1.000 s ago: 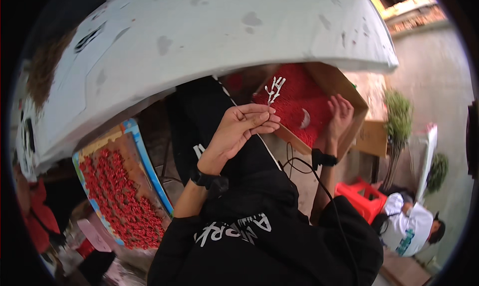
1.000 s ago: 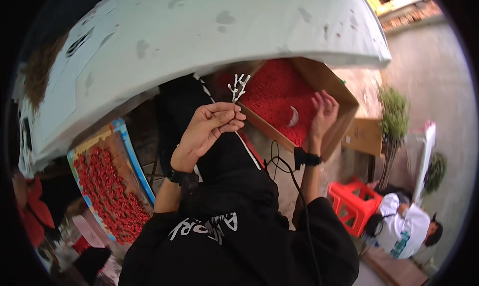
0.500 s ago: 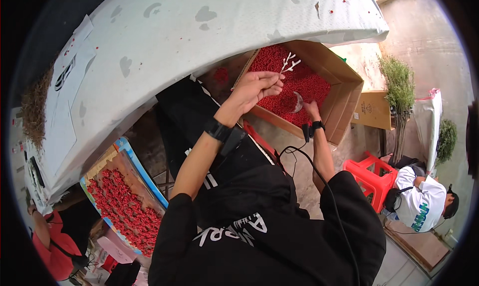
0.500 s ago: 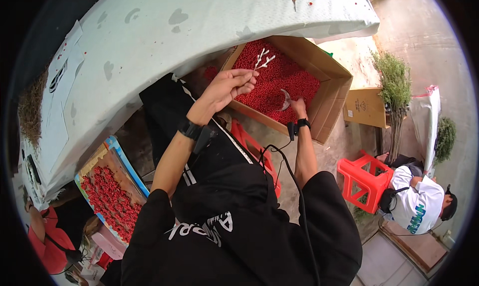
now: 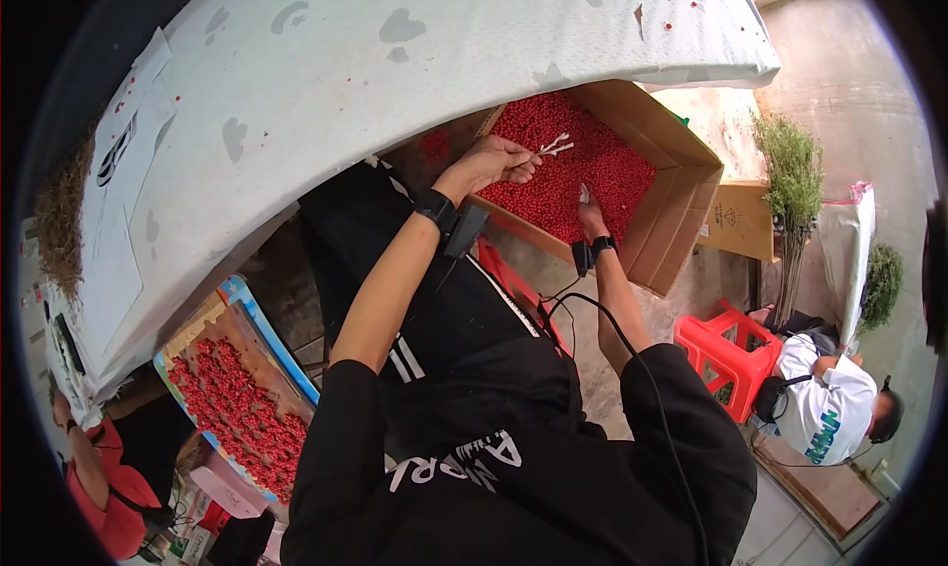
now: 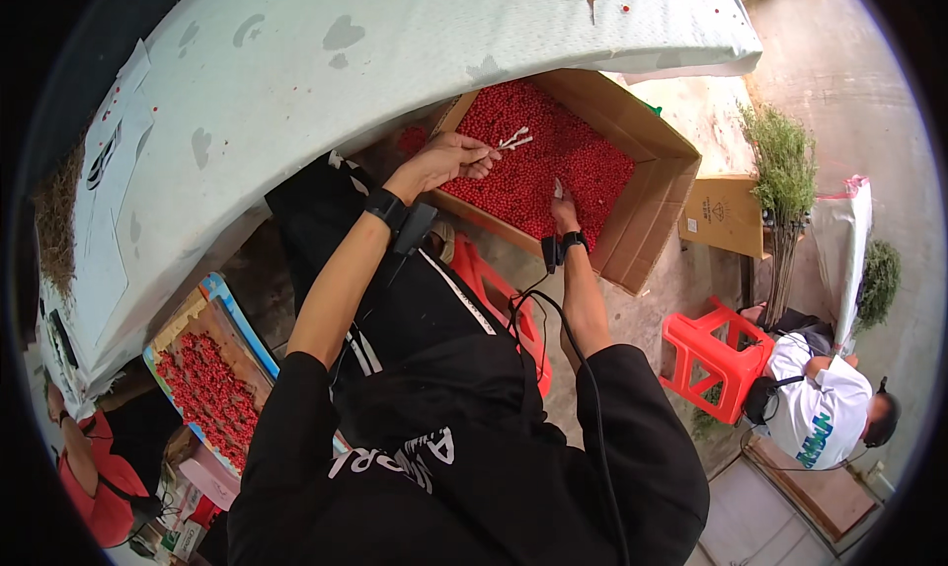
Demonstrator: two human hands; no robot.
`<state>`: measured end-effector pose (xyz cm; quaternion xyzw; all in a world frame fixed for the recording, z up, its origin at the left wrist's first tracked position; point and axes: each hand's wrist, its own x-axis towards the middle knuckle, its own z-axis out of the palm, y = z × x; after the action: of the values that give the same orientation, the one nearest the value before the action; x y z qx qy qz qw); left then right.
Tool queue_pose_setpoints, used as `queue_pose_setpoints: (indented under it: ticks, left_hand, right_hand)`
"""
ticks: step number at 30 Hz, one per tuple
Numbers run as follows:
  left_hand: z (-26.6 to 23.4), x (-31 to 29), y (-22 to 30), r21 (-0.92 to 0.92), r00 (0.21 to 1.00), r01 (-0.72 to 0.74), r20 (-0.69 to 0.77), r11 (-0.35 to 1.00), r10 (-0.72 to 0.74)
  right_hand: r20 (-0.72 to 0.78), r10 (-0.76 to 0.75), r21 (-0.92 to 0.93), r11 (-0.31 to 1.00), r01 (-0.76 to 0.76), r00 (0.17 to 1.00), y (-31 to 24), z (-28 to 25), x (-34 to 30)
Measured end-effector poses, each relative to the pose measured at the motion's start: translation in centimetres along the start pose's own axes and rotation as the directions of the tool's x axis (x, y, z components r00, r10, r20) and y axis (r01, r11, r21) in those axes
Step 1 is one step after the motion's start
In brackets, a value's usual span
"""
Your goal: Assembling small red decorative elements onto plastic stems and arranging them on a tray.
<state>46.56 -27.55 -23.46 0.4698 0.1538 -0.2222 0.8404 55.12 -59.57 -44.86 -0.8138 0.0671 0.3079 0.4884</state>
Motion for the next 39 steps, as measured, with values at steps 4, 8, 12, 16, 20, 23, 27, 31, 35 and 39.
queue_pose_setpoints:
  ticks: [4, 8, 12, 16, 20, 23, 27, 31, 35, 39]
  left_hand:
    - [1.0, 1.2, -0.3, 0.003, 1.000, -0.014, 0.021, 1.000, 0.014]
    - [-0.4, 1.0, -1.7, 0.113, 0.983, 0.009, -0.183, 0.994, 0.012]
    - [0.7, 1.7, -1.9, 0.113, 0.957, -0.043, -0.279, 0.993, 0.074]
    - [1.8, 2.3, -1.5, 0.152, 0.947, -0.043, -0.309, 0.987, 0.089]
    - [1.6, 2.2, -1.5, 0.153, 0.950, -0.040, -0.299, 0.987, 0.085]
    - [1.6, 1.9, -1.3, 0.123, 0.956, -0.053, -0.281, 0.991, 0.086]
    - [2.0, 1.4, -0.7, 0.139, 0.965, 0.013, -0.261, 0.990, 0.024]
    - [1.4, 1.1, -1.2, 0.105, 0.964, -0.013, -0.263, 0.994, 0.040]
    - [1.1, 1.4, -1.7, 0.113, 0.966, -0.082, -0.236, 0.990, 0.107]
    - [0.8, 1.2, -2.0, 0.135, 0.973, -0.082, -0.205, 0.987, 0.109]
  right_hand:
    - [-0.014, 0.095, 0.178, 0.980, -0.091, 0.995, -1.5, 0.0, -0.5]
    - [-0.033, 0.092, 0.187, 0.979, -0.084, 0.995, -9.7, 2.9, -5.9]
    - [-0.205, -0.063, 0.244, 0.963, 0.113, 0.977, -17.7, 1.8, -11.5]
    - [-0.417, -0.342, 0.026, 0.922, 0.387, 0.842, -20.7, 1.2, -13.1]
    - [-0.456, -0.540, -0.222, 0.839, 0.497, 0.707, -24.2, 2.7, -14.5]
    - [-0.464, -0.593, -0.304, 0.804, 0.511, 0.658, -25.1, 3.1, -14.6]
    - [-0.513, -0.588, -0.383, 0.809, 0.447, 0.625, -24.7, 2.0, -13.8]
    - [-0.580, -0.515, -0.411, 0.854, 0.319, 0.632, -20.6, -0.2, -10.2]
    - [-0.586, -0.288, -0.378, 0.924, 0.059, 0.757, -9.1, -2.8, -2.7]
    - [-0.224, 0.000, -0.154, 0.987, -0.035, 0.975, -1.5, -0.5, -1.1]
